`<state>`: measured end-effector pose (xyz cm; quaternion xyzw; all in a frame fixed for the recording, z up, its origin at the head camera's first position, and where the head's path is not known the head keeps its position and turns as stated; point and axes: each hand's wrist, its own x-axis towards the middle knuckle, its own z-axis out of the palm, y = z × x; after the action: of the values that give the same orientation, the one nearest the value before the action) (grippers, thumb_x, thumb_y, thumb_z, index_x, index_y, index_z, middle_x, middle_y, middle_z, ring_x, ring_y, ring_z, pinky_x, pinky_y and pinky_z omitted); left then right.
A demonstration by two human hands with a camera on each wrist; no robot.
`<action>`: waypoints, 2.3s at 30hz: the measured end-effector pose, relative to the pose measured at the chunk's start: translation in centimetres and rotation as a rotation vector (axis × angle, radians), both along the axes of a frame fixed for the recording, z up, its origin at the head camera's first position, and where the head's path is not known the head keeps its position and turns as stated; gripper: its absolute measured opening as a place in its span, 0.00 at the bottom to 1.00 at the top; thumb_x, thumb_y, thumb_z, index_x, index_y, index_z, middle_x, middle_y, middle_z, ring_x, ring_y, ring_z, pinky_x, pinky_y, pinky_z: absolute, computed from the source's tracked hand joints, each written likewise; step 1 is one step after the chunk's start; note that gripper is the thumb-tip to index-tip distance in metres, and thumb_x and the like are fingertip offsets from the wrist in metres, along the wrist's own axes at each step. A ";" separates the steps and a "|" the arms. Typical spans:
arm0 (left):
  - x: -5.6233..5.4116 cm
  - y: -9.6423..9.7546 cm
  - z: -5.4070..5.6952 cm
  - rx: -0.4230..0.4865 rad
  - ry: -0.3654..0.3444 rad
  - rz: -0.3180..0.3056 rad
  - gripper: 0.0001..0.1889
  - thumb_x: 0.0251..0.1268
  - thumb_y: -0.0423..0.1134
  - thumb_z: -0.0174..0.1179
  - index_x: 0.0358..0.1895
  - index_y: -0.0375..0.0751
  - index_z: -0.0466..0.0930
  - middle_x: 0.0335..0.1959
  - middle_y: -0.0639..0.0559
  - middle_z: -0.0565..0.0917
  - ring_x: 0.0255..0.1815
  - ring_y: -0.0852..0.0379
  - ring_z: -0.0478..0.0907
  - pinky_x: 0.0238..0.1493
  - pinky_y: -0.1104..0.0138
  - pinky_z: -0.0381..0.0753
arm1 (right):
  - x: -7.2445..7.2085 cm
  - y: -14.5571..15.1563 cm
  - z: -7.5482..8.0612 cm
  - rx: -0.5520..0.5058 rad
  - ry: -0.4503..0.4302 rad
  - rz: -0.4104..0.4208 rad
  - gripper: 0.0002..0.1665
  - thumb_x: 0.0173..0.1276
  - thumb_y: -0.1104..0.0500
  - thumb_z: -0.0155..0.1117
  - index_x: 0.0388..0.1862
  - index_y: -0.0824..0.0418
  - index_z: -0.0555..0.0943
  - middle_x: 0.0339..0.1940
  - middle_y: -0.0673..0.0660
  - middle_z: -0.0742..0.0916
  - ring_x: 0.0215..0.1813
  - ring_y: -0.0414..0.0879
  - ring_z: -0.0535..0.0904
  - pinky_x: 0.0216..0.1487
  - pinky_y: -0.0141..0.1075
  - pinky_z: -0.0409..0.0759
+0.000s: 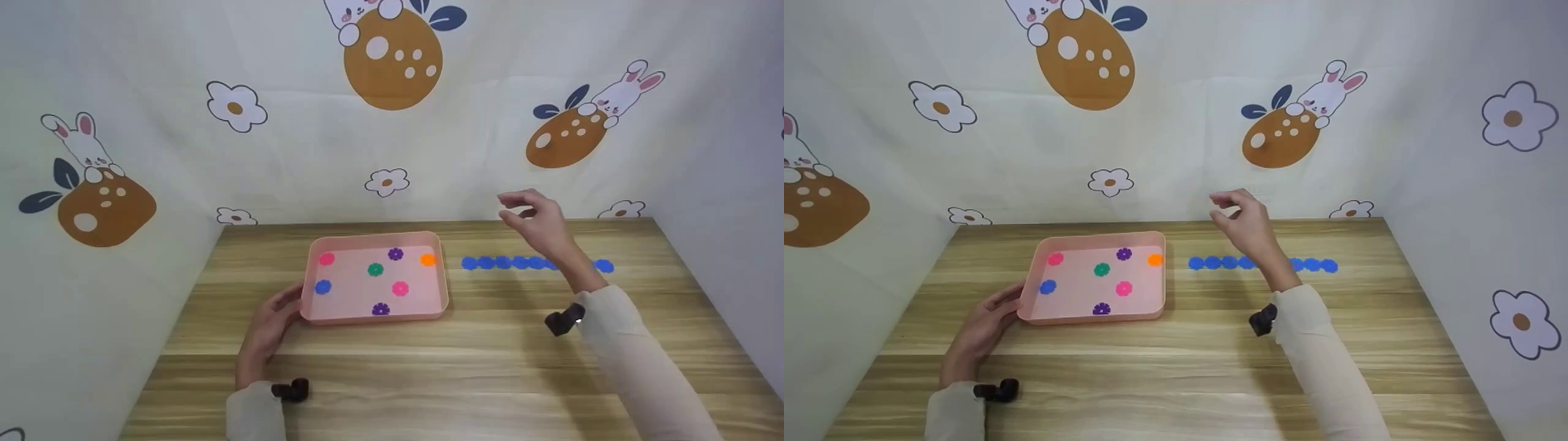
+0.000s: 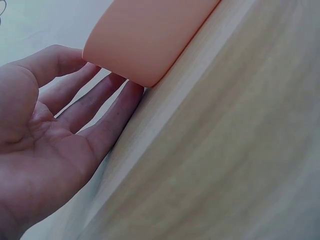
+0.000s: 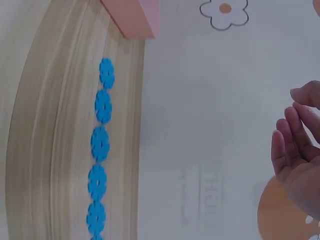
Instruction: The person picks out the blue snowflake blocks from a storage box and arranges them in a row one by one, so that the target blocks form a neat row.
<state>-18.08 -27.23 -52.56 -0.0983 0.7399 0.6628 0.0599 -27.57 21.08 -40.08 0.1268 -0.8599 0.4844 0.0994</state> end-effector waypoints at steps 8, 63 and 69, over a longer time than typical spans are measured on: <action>0.0 -0.4 0.1 -0.034 -0.011 0.008 0.25 0.76 0.38 0.55 0.73 0.46 0.68 0.74 0.45 0.71 0.74 0.50 0.70 0.66 0.68 0.78 | 0.6 -7.3 0.6 -0.078 0.025 0.118 0.16 0.68 0.66 0.66 0.55 0.63 0.84 0.52 0.62 0.85 0.57 0.53 0.80 0.48 0.24 0.78; -0.3 0.0 -0.6 0.028 0.052 0.001 0.25 0.73 0.33 0.56 0.72 0.39 0.70 0.73 0.42 0.72 0.73 0.48 0.70 0.62 0.72 0.80 | 1.9 -30.2 -10.9 -0.014 -0.430 0.233 0.24 0.65 0.63 0.70 0.60 0.62 0.79 0.54 0.56 0.85 0.56 0.46 0.79 0.65 0.40 0.80; -0.3 -0.3 -0.5 -0.001 0.030 -0.001 0.25 0.73 0.36 0.57 0.71 0.43 0.71 0.73 0.45 0.73 0.72 0.50 0.71 0.66 0.67 0.78 | 1.9 -30.6 -10.8 0.026 -0.452 0.254 0.23 0.66 0.65 0.70 0.60 0.60 0.80 0.56 0.55 0.85 0.60 0.47 0.80 0.66 0.39 0.79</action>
<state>-18.33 -27.51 -53.10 -0.0877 0.7412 0.6637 0.0491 -25.65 -9.49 -50.83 0.1237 -0.8435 0.4981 -0.1585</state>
